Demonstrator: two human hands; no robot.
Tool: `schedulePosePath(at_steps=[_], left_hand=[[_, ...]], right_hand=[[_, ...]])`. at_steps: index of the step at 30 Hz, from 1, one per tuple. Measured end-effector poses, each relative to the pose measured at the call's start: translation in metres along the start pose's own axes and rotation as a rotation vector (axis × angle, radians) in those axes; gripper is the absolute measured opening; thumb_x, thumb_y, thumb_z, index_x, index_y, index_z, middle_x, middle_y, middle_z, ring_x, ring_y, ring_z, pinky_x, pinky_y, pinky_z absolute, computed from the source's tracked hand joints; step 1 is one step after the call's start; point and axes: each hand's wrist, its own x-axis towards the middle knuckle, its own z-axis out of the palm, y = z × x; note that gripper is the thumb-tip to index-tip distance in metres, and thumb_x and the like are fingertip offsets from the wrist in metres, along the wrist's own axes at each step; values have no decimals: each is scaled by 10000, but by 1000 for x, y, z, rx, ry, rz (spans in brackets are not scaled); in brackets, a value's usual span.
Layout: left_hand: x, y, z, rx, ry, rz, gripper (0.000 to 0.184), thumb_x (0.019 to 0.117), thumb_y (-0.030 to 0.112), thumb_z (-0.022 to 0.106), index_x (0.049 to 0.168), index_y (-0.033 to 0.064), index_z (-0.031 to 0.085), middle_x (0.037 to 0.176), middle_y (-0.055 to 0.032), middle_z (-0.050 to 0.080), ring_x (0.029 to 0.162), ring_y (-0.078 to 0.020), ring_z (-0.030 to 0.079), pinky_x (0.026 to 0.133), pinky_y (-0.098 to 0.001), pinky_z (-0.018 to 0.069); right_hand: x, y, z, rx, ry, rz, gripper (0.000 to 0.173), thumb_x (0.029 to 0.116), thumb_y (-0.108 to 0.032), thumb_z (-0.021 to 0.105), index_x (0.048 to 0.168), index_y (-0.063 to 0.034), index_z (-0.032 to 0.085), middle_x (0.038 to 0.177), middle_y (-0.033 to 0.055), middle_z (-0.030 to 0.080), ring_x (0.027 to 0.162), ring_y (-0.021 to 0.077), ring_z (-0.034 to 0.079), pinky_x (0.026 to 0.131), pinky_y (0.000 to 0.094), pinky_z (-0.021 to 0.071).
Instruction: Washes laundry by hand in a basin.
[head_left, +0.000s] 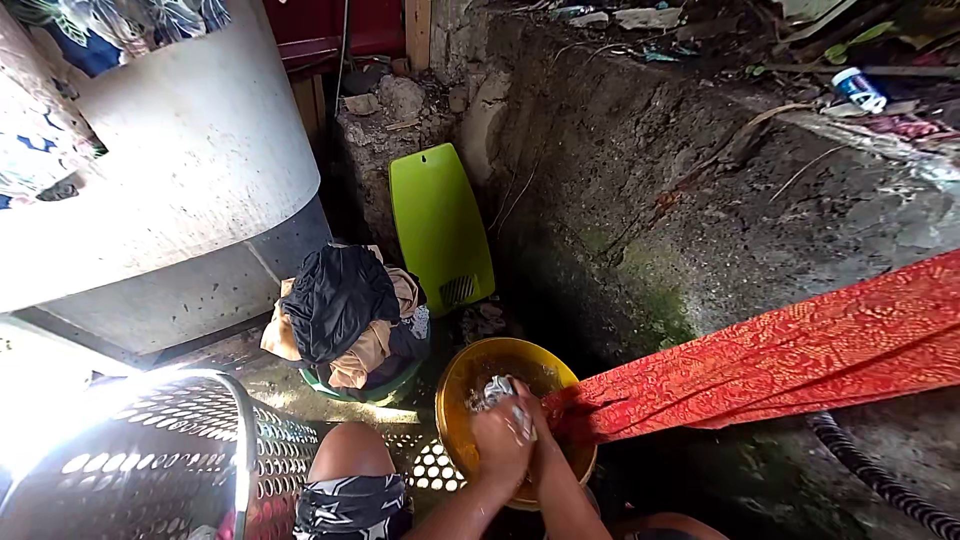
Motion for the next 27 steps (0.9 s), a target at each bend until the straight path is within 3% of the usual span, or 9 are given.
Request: schedulePosePath(at_steps=[2,3,6,8,11,15,18,23,27], left_hand=[[-24,-4,20,45,170,358,248,937,195,605,843,13,746,719,-148,713,663,-326,730,571,-517,576],[-22,-7,21,79,182,395,242,934,203,607,846,26,747,723,-140,714,657,-317,729,556,-507,577],[17,8,-35,171,-17,94,344,1060,254,505,1174,14,723,1051,-220,740,1003,-409,721,855,-602,560],[39,34,-88,148,130,131,363,1067,278,516,1054,-18,725,965,-216,731,937,-393,721,813,-581,556],[51,75,-172,164,238,365,331,1034,292,614,934,-6,720,842,-177,698,788,-350,690,720,-569,542],[78,106,-264,227,338,552,312,1017,312,639,984,14,723,884,-155,699,789,-301,676,727,-560,541],[109,109,-318,354,388,472,326,1032,309,624,1045,-5,710,921,-218,688,841,-373,664,757,-614,506],[199,-8,-322,540,65,142,564,1014,432,635,1433,60,582,1489,-284,509,1408,-552,399,1104,-787,264],[198,-71,-265,620,165,-64,706,966,623,594,1552,251,464,1611,-160,416,1471,-479,359,1013,-806,334]], right_hand=[[14,16,-9,155,-47,-37,333,1132,-163,260,1143,9,545,797,-3,624,671,0,610,638,151,533],[10,19,-6,249,-44,-38,358,1136,-187,242,1117,0,547,755,-11,612,633,8,602,607,161,533],[-20,-6,16,443,-88,105,363,1125,-241,271,1129,-46,577,849,12,622,745,59,612,684,238,536],[-27,-24,30,514,-142,223,365,1107,-278,284,1050,-85,589,808,38,662,704,122,663,629,293,569],[-18,-15,27,325,-261,248,431,1134,-327,260,1369,-61,505,1108,125,676,897,228,695,732,378,577],[-1,4,22,248,-195,253,382,1120,-247,378,1433,-76,516,1232,148,619,978,247,666,776,396,556],[7,14,14,119,-107,261,345,1100,-208,446,1367,-22,562,1233,174,618,998,249,651,801,399,543],[32,41,12,-670,-232,109,415,1038,-201,599,1381,31,587,1409,263,580,1342,366,545,1142,517,401],[52,36,27,-1047,-308,147,491,1022,-201,583,1451,30,520,1466,284,519,1396,403,483,1165,546,372]])
